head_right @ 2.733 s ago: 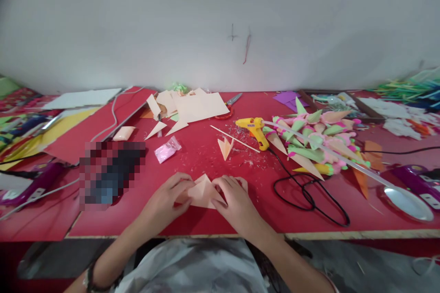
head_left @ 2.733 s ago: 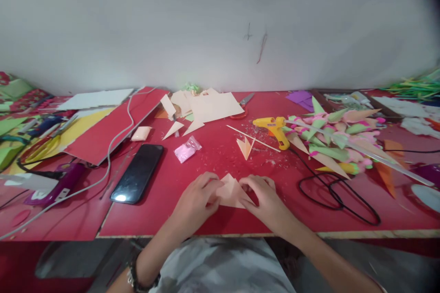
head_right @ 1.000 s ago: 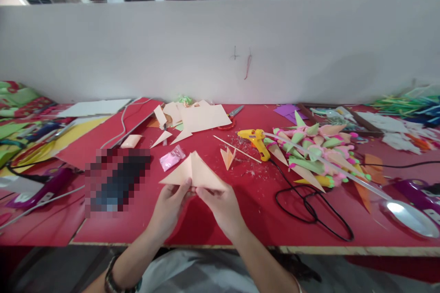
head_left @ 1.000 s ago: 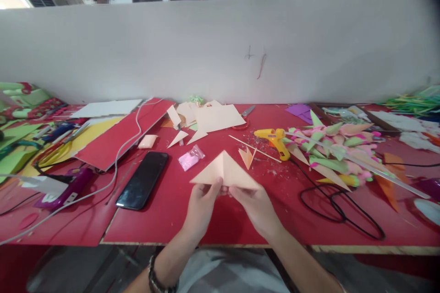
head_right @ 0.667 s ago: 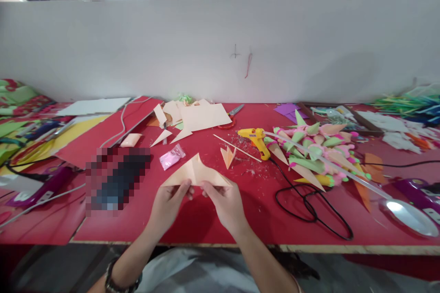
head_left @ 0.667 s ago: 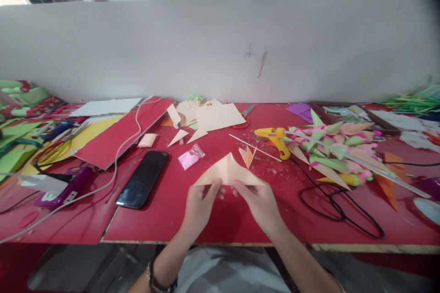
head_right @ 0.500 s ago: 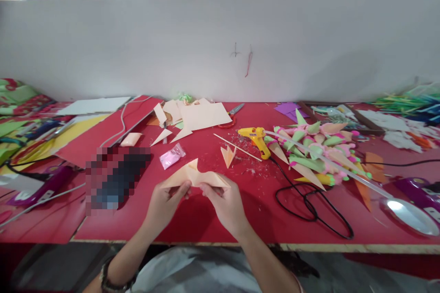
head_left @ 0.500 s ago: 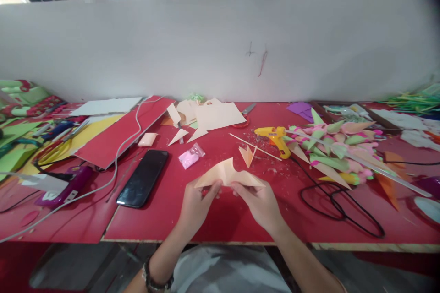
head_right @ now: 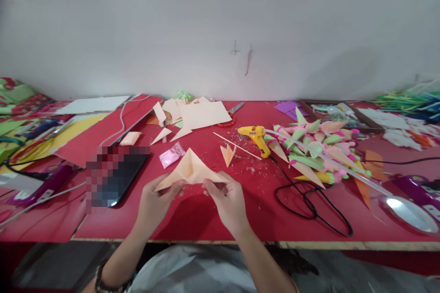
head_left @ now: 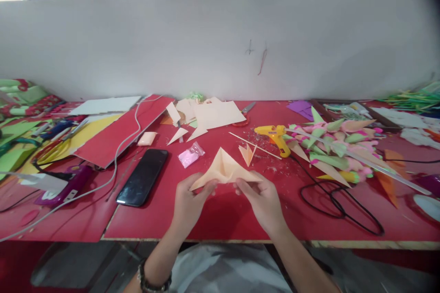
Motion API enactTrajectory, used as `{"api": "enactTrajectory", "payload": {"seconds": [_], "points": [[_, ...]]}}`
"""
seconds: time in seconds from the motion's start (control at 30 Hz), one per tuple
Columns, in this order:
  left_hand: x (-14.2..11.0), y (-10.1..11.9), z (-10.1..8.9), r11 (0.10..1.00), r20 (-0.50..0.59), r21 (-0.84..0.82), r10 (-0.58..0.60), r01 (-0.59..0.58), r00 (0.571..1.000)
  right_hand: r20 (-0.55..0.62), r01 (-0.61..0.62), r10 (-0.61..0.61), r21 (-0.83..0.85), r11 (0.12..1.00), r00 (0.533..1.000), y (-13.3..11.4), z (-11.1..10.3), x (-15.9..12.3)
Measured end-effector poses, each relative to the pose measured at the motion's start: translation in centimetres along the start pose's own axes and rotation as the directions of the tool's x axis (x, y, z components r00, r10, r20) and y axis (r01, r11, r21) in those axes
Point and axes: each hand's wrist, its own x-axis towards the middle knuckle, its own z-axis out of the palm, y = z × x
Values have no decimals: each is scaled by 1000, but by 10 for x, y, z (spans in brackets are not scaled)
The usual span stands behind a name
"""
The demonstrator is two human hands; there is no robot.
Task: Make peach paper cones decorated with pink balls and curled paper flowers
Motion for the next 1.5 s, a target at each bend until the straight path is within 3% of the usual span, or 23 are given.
{"api": "enactTrajectory", "payload": {"seconds": [0.27,0.4,0.57,0.73,1.0,1.13,1.23,1.3,1.4,1.5], "points": [[6,-11,-3,990,244,19,132,-140,961,136,25,-23,-12,1000,990,0,0,-3],[2,-12,6,996,185,-57,73,-63,980,188,8,-21,71,997,982,-2,6,-4],[-4,-8,20,985,56,-173,20,-10,998,164,-56,34,129,990,986,-2,9,-4],[-5,-9,22,970,23,-241,9,-4,1000,123,-67,46,171,983,991,0,10,-4],[-7,-10,19,999,78,-17,29,-28,997,62,-76,68,133,988,996,2,12,-3],[-5,-10,15,991,41,54,118,-120,992,91,10,-15,54,999,996,2,7,-3],[0,-7,7,965,152,132,205,-225,967,192,136,-114,-104,985,975,1,1,-2],[4,-4,2,950,262,180,204,-255,943,277,195,-139,-187,963,951,-1,-3,-1],[7,0,-4,945,366,216,153,-244,918,358,228,-132,-243,943,924,-2,-6,0],[7,2,-5,943,413,199,166,-266,896,360,223,-129,-233,947,924,-2,-5,0]]}}
